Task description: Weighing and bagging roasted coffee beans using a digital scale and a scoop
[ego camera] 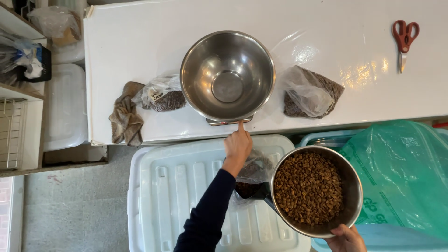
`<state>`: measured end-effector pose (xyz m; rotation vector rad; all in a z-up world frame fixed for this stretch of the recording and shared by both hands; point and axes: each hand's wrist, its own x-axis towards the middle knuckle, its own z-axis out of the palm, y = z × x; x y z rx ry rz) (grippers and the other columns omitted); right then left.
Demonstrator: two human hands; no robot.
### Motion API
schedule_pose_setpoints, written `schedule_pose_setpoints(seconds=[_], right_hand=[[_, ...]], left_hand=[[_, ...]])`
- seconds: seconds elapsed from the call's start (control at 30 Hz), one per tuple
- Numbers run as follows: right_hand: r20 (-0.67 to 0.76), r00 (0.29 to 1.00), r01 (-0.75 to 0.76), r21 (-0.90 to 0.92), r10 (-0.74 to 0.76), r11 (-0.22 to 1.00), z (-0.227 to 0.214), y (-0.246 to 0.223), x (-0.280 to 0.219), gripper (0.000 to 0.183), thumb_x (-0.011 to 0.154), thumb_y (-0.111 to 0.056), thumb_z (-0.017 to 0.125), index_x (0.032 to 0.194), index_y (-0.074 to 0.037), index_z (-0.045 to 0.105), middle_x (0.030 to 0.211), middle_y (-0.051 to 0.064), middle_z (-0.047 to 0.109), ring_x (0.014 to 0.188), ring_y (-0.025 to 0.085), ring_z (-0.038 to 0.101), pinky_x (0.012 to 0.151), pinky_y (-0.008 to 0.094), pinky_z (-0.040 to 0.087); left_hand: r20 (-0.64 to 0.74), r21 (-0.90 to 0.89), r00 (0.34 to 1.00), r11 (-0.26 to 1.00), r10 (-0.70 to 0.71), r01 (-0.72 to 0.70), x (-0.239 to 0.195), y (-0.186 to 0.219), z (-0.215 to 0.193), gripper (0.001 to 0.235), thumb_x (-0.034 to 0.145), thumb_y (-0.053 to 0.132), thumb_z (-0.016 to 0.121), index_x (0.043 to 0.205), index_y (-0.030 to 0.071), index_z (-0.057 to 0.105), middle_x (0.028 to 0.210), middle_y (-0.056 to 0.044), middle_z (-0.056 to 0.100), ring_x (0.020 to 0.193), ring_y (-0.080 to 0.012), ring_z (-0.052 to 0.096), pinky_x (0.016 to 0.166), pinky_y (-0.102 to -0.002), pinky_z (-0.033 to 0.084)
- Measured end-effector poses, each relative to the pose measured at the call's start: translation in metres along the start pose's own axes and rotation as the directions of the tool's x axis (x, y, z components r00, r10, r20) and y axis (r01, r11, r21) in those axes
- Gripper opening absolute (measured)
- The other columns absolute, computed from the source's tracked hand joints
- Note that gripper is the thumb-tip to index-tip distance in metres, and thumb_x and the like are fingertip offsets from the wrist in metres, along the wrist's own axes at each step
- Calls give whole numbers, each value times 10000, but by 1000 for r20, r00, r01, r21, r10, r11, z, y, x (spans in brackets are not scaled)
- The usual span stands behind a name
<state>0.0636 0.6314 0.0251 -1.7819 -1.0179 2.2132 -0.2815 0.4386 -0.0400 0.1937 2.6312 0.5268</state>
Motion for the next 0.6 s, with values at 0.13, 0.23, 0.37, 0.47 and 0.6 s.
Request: schedule_pose_setpoints(seconds=[0.13, 0.23, 0.37, 0.47, 0.6], right_hand=[[8, 1000, -6, -4, 6, 1000, 20, -6, -20, 743, 747, 159, 233, 1455, -35, 350, 1488, 268, 455, 1332, 483, 444, 1062, 651, 380], [4, 1000, -25, -1, 25, 1000, 12, -1, -17, 771, 740, 173, 212, 1468, -50, 339, 1498, 261, 438, 1354, 466, 421, 1100, 655, 354], [-27, 1000, -10, -39, 9, 999, -1, 11, -7, 652, 768, 173, 330, 1373, -39, 443, 1375, 233, 549, 1205, 411, 529, 979, 577, 473], [-1, 1000, -12, -28, 12, 1000, 11, 8, -17, 684, 760, 180, 298, 1400, -34, 408, 1395, 262, 516, 1225, 437, 497, 1001, 610, 442], [132, 989, -52, -83, 63, 995, -15, 36, 2, 735, 710, 163, 355, 1429, 22, 409, 1328, 333, 537, 1143, 491, 515, 896, 601, 448]], left_hand=[[-14, 93, 998, 994, 55, -54, 24, -15, 17, 528, 1017, 259, 405, 1541, 212, 445, 857, -146, 744, 798, -422, 698, 647, -558, 517], [-7, 173, 998, 983, 69, -67, 30, -18, 17, 557, 1010, 233, 448, 1564, 279, 405, 858, -117, 741, 792, -391, 707, 625, -520, 528], [154, 137, 986, 986, 68, -90, 10, -11, -22, 579, 1046, 233, 364, 1618, 235, 274, 1001, -147, 732, 907, -394, 682, 740, -523, 505], [160, -9, 980, 993, 118, -119, -42, -11, -46, 656, 1051, 206, 360, 1666, 235, 134, 772, -108, 632, 684, -315, 579, 627, -486, 472], [123, -696, 976, 717, 180, -45, -142, -54, -27, 477, 1059, 251, 371, 1529, 172, 405, 537, -41, 478, 459, -193, 453, 497, -424, 322]])
